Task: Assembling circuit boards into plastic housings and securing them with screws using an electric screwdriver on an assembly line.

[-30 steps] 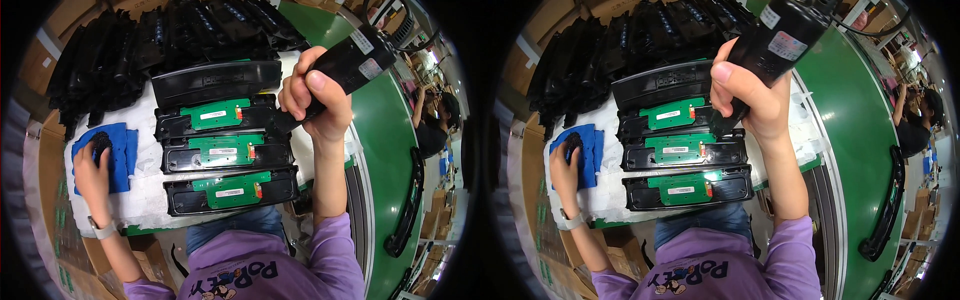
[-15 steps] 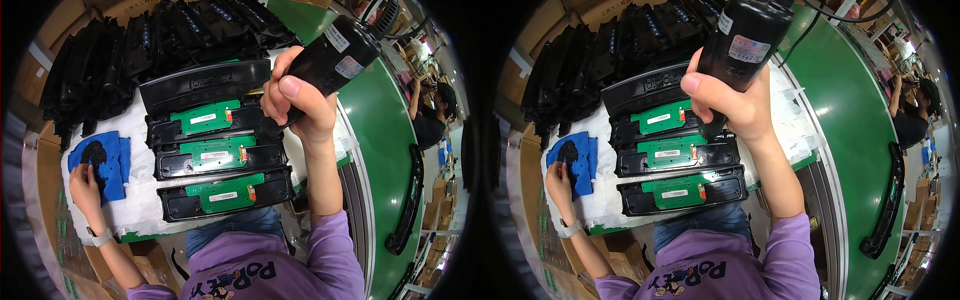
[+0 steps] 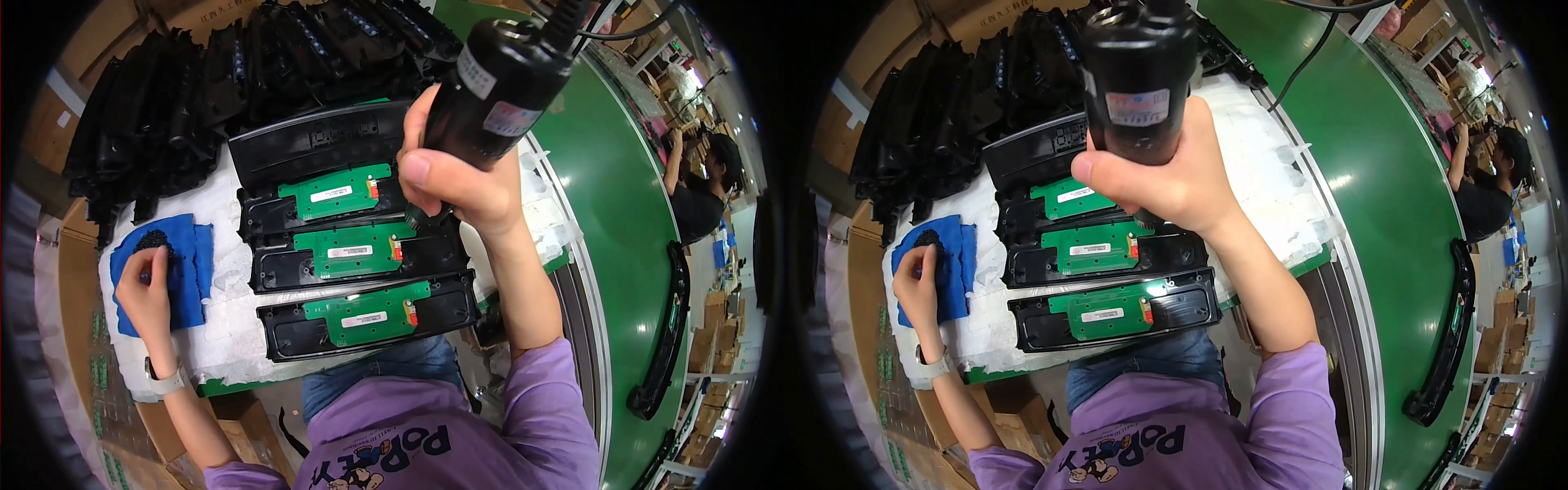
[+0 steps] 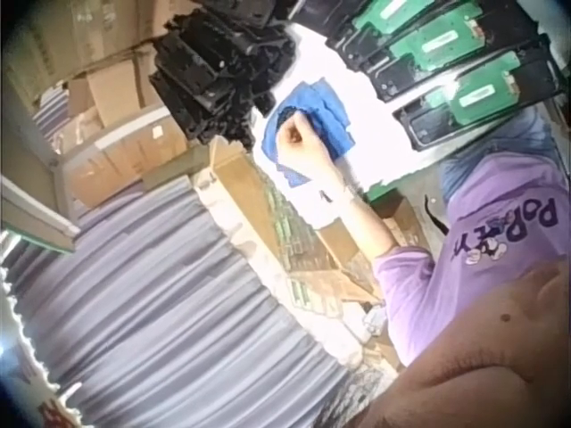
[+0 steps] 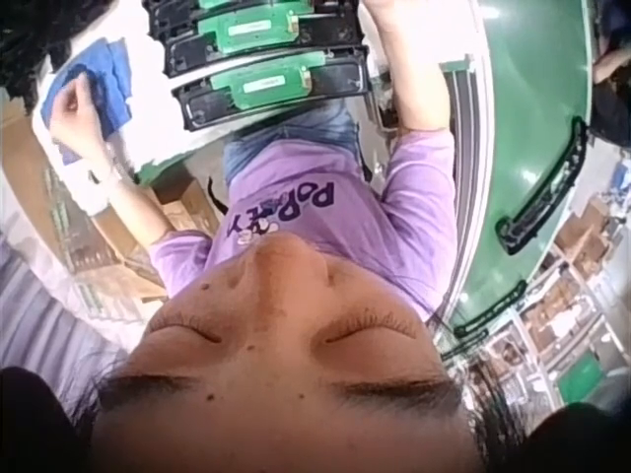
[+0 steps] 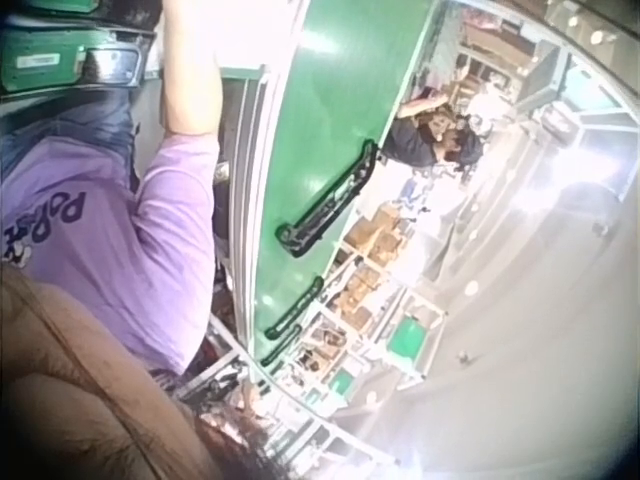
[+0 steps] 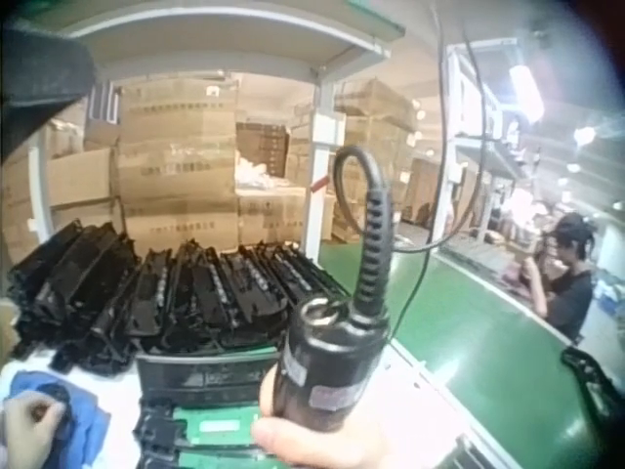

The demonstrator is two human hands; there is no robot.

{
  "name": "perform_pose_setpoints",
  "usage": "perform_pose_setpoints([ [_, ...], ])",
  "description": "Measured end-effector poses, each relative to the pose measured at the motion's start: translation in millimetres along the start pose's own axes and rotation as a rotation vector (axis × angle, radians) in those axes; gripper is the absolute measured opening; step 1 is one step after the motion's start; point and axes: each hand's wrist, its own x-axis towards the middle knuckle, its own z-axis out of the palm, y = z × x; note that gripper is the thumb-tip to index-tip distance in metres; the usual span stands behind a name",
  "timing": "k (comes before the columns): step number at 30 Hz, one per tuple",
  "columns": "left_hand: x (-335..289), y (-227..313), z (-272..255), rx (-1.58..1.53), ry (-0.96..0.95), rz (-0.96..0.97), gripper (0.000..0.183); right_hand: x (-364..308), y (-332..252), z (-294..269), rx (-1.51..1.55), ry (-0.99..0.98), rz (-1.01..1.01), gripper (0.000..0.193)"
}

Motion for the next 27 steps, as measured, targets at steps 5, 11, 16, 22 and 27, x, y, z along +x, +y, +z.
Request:
perform_pose_setpoints([
  [5,2,43,25,-0.470,-0.296,-0.036,0.009,-3,-4,3,-0.033,-0.006,0.023,0.022],
  [11,-12,83,47,-0.609,-0.500,0.023,0.015,-10,-7,8,-0.061,0.040,-0.007,0.025],
  [16,-24,102,44,-0.731,-0.517,0.066,0.014,-12,-10,12,0.317,-0.011,-0.149,0.019],
  [22,-35,125,32,-0.909,-0.711,-0.020,0.010,-1,-19,33,0.651,-0.108,-0.317,0.023],
  [27,-38,124,30,-0.882,-0.751,0.028,0.011,-1,-11,41,0.693,-0.075,-0.317,0.024],
])
